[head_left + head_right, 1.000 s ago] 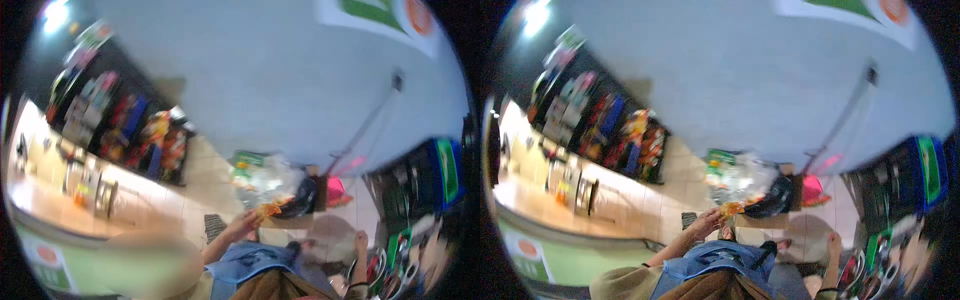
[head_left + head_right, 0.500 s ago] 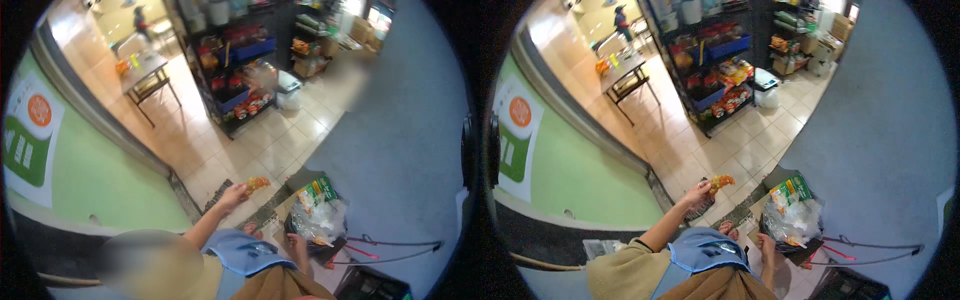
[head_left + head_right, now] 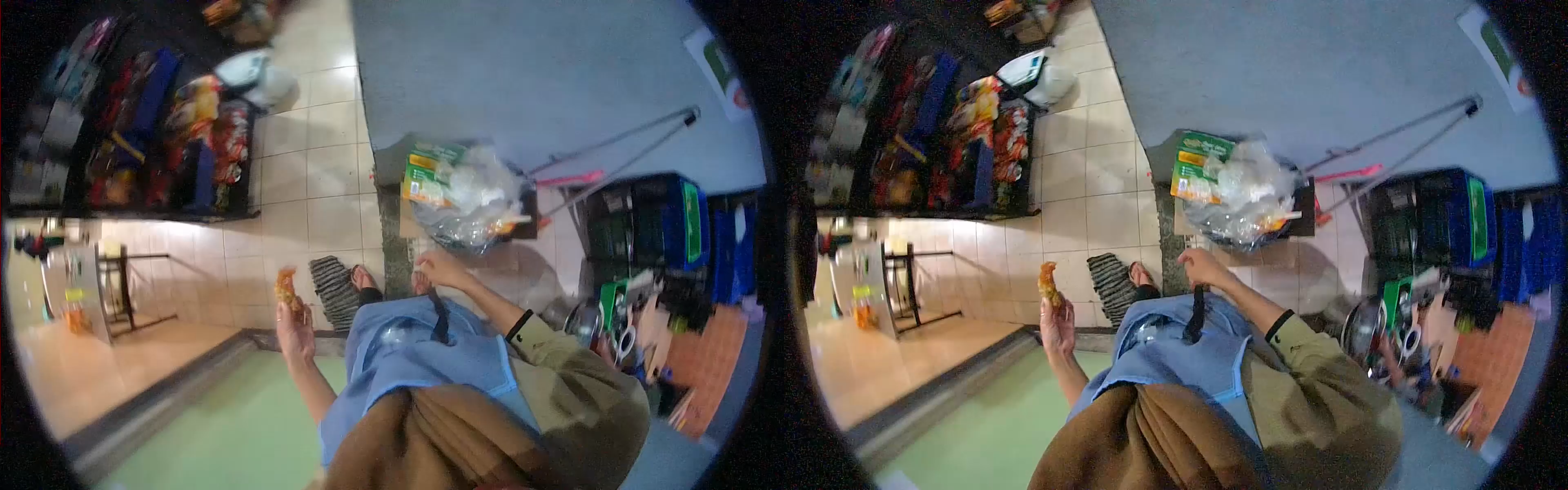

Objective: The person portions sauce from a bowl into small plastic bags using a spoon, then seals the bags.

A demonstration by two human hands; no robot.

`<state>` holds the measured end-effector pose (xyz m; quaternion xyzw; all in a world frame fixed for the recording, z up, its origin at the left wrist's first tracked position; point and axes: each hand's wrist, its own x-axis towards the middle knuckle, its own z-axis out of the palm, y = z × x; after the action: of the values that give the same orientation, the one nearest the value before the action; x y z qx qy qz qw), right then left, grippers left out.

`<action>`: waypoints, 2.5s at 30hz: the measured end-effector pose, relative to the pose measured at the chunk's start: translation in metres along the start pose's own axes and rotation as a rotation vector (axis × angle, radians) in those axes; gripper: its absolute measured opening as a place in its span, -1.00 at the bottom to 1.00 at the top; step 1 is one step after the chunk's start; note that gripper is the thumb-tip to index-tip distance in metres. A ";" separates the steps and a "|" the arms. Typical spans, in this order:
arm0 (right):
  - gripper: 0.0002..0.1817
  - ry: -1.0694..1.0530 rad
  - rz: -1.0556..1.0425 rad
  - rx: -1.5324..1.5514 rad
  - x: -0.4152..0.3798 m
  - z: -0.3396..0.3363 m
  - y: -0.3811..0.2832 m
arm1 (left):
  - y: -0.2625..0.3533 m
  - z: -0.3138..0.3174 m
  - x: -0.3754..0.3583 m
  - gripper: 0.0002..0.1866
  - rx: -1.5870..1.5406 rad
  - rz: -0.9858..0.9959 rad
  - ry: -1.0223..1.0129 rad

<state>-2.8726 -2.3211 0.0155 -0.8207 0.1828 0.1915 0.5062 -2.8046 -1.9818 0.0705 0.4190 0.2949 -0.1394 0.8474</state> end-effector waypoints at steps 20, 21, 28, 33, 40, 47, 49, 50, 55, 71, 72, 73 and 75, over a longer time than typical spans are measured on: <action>-0.67 0.944 0.553 0.916 0.007 -0.038 0.208 | -0.138 0.207 0.126 -0.68 0.805 -0.573 -0.613; -0.66 0.973 0.567 0.942 0.017 -0.039 0.220 | -0.154 0.213 0.122 -0.69 0.816 -0.592 -0.618; -0.68 1.045 0.627 0.507 0.051 0.006 0.314 | -0.265 0.235 0.109 -0.70 0.922 -0.613 -0.640; -0.73 1.015 0.620 0.440 0.016 -0.012 0.273 | -0.324 0.253 0.092 -0.68 1.109 -0.373 -0.749; -0.80 0.869 0.596 0.344 -0.002 -0.036 0.252 | -0.386 0.250 0.087 -0.73 1.472 0.124 -0.939; -0.83 0.914 0.488 0.463 -0.007 -0.032 0.261 | -0.394 0.244 0.077 -0.73 1.435 0.175 -0.911; -0.84 0.977 0.431 0.487 -0.009 -0.030 0.262 | -0.375 0.254 0.067 -0.71 1.231 0.057 -0.885; -0.84 1.001 0.393 0.487 -0.009 -0.027 0.266 | -0.360 0.261 0.060 -0.67 1.242 -0.068 -0.875; -0.80 0.884 0.455 0.589 -0.021 -0.035 0.254 | -0.338 0.232 0.038 -0.68 1.313 -0.211 -0.765; -0.74 0.891 0.438 0.597 -0.026 -0.034 0.260 | -0.400 0.221 0.026 -0.68 1.704 0.738 -0.969; -0.74 0.888 0.426 0.606 -0.025 -0.035 0.260 | -0.406 0.220 0.030 -0.66 1.684 0.831 -0.984; -0.76 0.879 0.439 0.594 -0.025 -0.036 0.260 | -0.411 0.218 0.034 -0.64 1.662 0.929 -0.996; -0.81 0.850 0.449 0.566 -0.024 -0.032 0.267 | -0.412 0.221 0.030 -0.59 1.752 0.603 -1.030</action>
<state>-3.0213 -2.4595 -0.1625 -0.5987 0.5854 -0.1097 0.5356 -2.8950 -2.4079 -0.1017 0.8299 -0.4194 -0.2479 0.2718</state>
